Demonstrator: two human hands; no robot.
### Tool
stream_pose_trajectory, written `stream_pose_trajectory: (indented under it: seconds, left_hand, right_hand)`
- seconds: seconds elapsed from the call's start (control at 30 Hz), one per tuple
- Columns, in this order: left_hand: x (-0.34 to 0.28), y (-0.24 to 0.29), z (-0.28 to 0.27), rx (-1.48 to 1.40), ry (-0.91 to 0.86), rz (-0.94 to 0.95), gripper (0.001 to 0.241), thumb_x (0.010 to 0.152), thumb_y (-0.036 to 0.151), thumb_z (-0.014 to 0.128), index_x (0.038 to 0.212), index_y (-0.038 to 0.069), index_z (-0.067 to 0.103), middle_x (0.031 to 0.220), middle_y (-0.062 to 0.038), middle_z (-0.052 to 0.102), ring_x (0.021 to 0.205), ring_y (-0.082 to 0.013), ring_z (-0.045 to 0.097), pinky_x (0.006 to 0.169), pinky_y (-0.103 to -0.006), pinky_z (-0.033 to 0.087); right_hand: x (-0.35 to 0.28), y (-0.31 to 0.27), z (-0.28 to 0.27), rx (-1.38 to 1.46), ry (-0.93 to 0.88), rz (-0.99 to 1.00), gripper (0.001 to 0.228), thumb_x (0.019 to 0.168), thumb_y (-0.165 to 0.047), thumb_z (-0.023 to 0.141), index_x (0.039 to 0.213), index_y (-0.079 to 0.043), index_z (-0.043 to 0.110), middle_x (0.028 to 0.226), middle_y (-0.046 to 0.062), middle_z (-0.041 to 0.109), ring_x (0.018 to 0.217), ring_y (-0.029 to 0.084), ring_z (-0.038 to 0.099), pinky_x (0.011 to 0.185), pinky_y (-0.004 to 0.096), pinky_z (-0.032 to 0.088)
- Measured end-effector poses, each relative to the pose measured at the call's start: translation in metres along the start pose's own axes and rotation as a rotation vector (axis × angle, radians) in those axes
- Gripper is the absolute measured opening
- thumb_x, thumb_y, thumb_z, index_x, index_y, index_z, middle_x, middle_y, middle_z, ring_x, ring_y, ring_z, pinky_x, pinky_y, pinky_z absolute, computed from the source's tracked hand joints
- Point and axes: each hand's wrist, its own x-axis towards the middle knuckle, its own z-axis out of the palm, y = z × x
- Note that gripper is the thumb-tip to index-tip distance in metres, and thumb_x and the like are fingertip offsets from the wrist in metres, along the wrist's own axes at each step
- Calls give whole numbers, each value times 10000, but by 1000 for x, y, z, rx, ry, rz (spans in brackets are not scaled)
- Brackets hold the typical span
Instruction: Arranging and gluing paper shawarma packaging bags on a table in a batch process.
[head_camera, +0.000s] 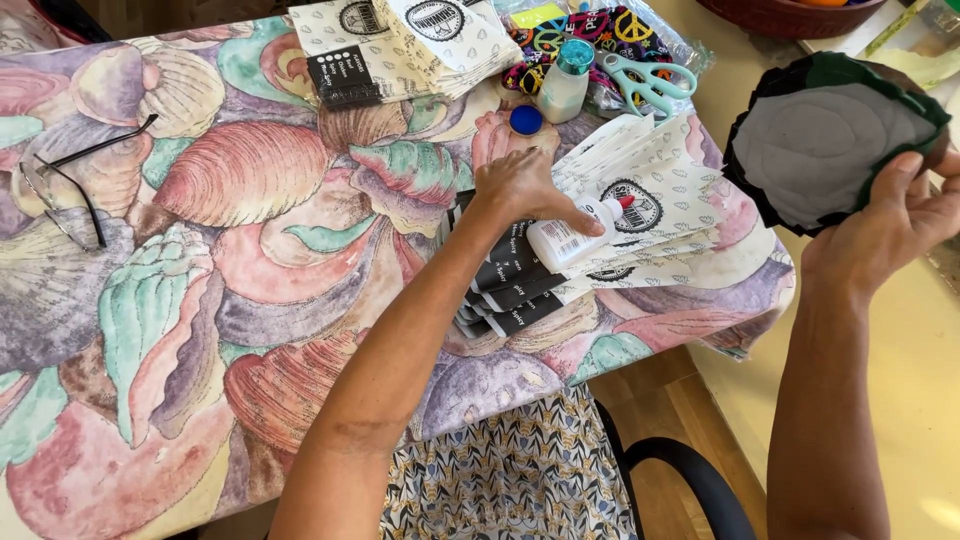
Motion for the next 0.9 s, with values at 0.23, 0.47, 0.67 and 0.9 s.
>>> stream_pose_trajectory:
  seconds: [0.23, 0.47, 0.67, 0.9]
  left_hand:
    - [-1, 7, -4, -1, -12, 11, 1007, 473, 931, 726, 1057, 133, 537, 806, 57, 561, 757, -126, 575, 749, -293, 423]
    - [-11, 8, -6, -2, -51, 18, 1501, 510, 931, 644, 1669, 172, 67, 1392, -71, 571, 1227, -235, 594, 962, -369, 512]
    - [-9, 12, -3, -53, -47, -17, 1182, 483, 937, 713, 1292, 105, 493, 817, 25, 486, 752, -134, 508, 765, -303, 398]
    - [4, 6, 3, -31, -101, -31, 1460, 442, 1003, 552, 1579, 140, 244, 668, 67, 346, 562, -88, 289, 597, -267, 277]
  right_hand:
    - [25, 19, 32, 26, 46, 222, 200, 1168, 20, 479, 1099, -152, 405, 1105, 106, 604, 987, 227, 567, 882, 396, 543]
    - [66, 30, 51, -103, -11, -34, 160, 1106, 56, 426, 1130, -99, 458, 1152, 154, 539, 984, 273, 502, 887, 417, 463]
    - [51, 27, 22, -129, -28, -42, 101, 1136, 24, 441, 1165, -72, 450, 1137, 181, 580, 1006, 276, 531, 877, 424, 464]
    - [-36, -18, -5, -740, -237, -393, 169, 1214, -56, 462, 1174, 102, 509, 1057, 225, 549, 927, 350, 539, 803, 473, 441]
